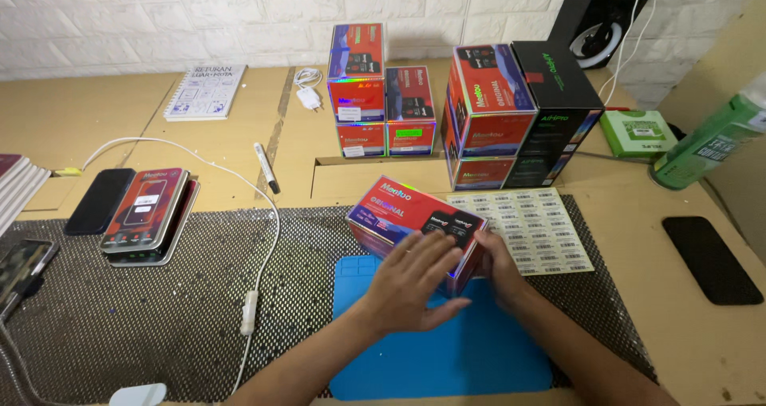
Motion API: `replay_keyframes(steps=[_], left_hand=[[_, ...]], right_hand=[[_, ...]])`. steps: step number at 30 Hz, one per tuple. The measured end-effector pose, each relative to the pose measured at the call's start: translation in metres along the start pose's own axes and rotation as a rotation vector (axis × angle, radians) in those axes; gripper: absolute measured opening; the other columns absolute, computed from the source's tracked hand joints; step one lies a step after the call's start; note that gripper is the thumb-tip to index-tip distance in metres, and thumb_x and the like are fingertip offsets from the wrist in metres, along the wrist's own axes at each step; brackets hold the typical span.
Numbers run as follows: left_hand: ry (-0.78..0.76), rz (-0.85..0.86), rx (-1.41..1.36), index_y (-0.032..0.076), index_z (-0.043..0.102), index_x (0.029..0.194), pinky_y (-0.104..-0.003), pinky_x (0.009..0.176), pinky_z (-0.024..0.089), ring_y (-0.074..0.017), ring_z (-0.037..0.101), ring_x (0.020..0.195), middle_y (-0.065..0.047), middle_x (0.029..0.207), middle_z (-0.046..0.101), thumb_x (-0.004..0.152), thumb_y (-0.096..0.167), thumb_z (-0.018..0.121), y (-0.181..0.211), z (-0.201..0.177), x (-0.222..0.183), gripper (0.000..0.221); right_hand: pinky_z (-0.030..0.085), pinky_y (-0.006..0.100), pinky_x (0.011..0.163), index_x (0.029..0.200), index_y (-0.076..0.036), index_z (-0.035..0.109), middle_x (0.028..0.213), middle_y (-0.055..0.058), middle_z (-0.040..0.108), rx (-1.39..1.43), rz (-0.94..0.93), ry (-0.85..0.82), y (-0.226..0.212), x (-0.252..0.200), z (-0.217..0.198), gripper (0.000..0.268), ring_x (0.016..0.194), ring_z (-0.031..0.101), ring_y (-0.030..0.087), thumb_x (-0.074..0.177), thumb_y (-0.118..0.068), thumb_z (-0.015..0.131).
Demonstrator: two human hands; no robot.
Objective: The person unboxes a stack of smartphone replacement screens, removes protective plastic films from them, and handles the individual screen components.
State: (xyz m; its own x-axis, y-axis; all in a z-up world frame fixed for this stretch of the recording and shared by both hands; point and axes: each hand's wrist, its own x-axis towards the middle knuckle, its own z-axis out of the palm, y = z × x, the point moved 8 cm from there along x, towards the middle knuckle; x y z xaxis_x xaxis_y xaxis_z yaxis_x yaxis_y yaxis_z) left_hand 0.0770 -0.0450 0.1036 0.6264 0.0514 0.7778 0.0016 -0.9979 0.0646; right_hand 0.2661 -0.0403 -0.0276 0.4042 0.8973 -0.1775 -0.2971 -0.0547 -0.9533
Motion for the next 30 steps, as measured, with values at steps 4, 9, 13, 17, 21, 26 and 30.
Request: replay_keyframes(steps=[4,9,13,17,21,26,30], left_hand=[[0.269,-0.197,0.05,0.008,0.05,0.146,-0.059,0.114,0.033,-0.0455,0.05,0.136,-0.021,0.146,0.053,0.086,0.064,0.067,-0.056,-0.05,-0.003,0.083],[-0.133,-0.831,-0.388,-0.01,0.019,0.159,-0.07,0.104,0.04,-0.0646,0.049,0.128,-0.047,0.136,0.05,0.079,0.056,0.076,-0.126,-0.037,-0.037,0.118],[0.015,-0.854,-0.353,-0.005,0.033,0.156,-0.059,0.084,0.058,-0.0548,0.067,0.107,-0.035,0.117,0.069,0.077,0.039,0.087,-0.118,-0.029,-0.044,0.106],[0.198,-0.847,-0.088,0.002,0.061,0.13,-0.04,0.063,0.064,-0.0371,0.077,0.078,-0.022,0.09,0.078,0.057,0.051,0.098,-0.1,-0.051,-0.045,0.096],[0.111,-0.756,0.072,-0.001,0.065,0.105,-0.038,0.046,0.059,-0.0311,0.075,0.057,-0.02,0.077,0.077,0.058,0.057,0.097,-0.078,-0.066,-0.032,0.082],[-0.036,-0.841,0.034,-0.006,0.06,0.106,-0.036,0.042,0.054,-0.031,0.073,0.054,-0.022,0.072,0.073,0.064,0.057,0.094,-0.079,-0.053,-0.039,0.082],[-0.171,-0.823,0.127,-0.003,0.058,0.101,-0.036,0.041,0.05,-0.0314,0.071,0.052,-0.02,0.066,0.07,0.065,0.069,0.087,-0.079,-0.037,-0.042,0.085]], right_hand=[[0.059,0.043,0.055,0.113,-0.016,0.066,0.078,0.015,0.072,-0.06,0.055,0.045,0.008,0.007,-0.009,0.056,0.067,0.073,0.032,0.083,-0.063,0.057],[0.052,0.034,0.046,0.095,-0.014,0.063,0.054,0.015,0.058,-0.029,0.025,0.062,-0.01,0.004,-0.003,0.048,0.053,0.066,0.03,0.086,-0.061,0.056],[0.055,0.04,0.057,0.117,-0.016,0.058,0.085,0.02,0.071,-0.046,-0.002,-0.007,-0.012,0.002,-0.007,0.05,0.07,0.071,0.031,0.09,-0.057,0.05],[0.056,0.044,0.068,0.13,-0.011,0.057,0.103,0.025,0.072,0.027,-0.06,-0.011,-0.009,0.004,-0.02,0.056,0.083,0.072,0.035,0.101,-0.057,0.043],[0.061,0.047,0.077,0.141,-0.011,0.055,0.117,0.024,0.071,0.006,-0.149,-0.02,-0.01,0.015,-0.03,0.051,0.1,0.073,0.034,0.105,-0.044,0.042],[0.047,0.051,0.105,0.154,-0.011,0.045,0.134,0.022,0.063,-0.302,-0.297,-0.133,-0.046,-0.003,0.004,0.068,0.119,0.062,0.029,0.096,-0.046,0.045],[0.035,0.055,0.116,0.16,-0.011,0.04,0.147,0.023,0.056,-0.418,-0.319,-0.139,-0.061,-0.022,0.026,0.069,0.133,0.052,0.032,0.098,-0.042,0.043]])
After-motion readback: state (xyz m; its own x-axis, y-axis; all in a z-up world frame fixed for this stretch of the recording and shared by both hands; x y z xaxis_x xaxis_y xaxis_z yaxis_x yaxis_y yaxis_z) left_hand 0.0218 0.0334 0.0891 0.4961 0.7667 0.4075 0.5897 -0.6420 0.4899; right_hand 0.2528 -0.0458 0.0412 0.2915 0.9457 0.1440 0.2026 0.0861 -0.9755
